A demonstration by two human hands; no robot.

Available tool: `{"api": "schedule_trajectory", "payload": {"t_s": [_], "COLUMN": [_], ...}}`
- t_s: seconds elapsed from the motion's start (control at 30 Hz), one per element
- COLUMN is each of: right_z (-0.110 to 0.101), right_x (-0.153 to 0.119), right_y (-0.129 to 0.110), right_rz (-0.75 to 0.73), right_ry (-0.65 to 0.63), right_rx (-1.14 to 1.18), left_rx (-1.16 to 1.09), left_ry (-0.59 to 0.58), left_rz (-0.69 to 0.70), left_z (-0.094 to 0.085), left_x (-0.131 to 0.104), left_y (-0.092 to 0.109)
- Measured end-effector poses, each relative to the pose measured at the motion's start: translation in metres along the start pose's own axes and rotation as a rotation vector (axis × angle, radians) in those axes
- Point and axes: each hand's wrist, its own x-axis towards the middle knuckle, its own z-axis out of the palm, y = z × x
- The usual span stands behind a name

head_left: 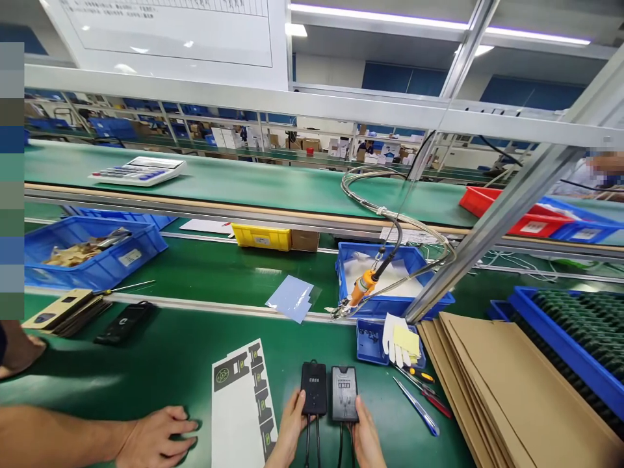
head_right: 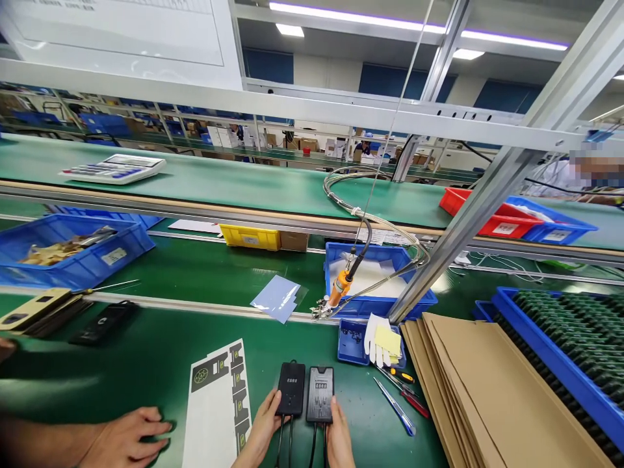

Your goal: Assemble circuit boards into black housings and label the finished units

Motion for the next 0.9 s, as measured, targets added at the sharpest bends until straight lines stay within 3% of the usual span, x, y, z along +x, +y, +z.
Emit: {"api": "schedule_trajectory", "payload": {"t_s": [0.17,0.27,0.3,0.37,0.43,0.5,0.63,0.77,0.9], "right_z": [-0.018,-0.01,-0.004,0.008,0.017,0.022,0.022,0.028,0.048], "right_x": [0.017,0.011,0.009,0.009,0.017,0.031,0.056,0.065,0.068], "right_y": [0.013,0.005,-0.001,-0.015,-0.031,-0.045,-0.051,-0.041,-0.034], "right_rz": [-0.05,-0.229,-0.329,-0.53,-0.629,-0.64,-0.613,-0.588,-0.51], "right_ry": [0.097,0.062,-0.034,-0.351,-0.641,-0.74,-0.573,-0.582,-0.375], "right_rx": [-0.268,-0.523,-0.665,-0.973,-1.148,-1.193,-1.181,-1.108,-1.026], "left_rx": [0.295,0.446,0.484,0.548,0.6,0.644,0.705,0.729,0.737], "left_ry": [-0.082,-0.152,-0.199,-0.3,-0.371,-0.404,-0.428,-0.397,-0.296], "left_rz": [0.155,0.339,0.392,0.468,0.51,0.532,0.531,0.496,0.433], "left_z": [-0.004,-0.004,-0.004,-0.002,-0.002,-0.004,-0.006,0.0,-0.015], "left_x": [0.002,-0.01,-0.014,-0.02,-0.021,-0.018,-0.013,-0.013,-0.012], "left_y": [-0.011,-0.012,-0.013,-0.017,-0.021,-0.024,-0.024,-0.015,-0.007]}}
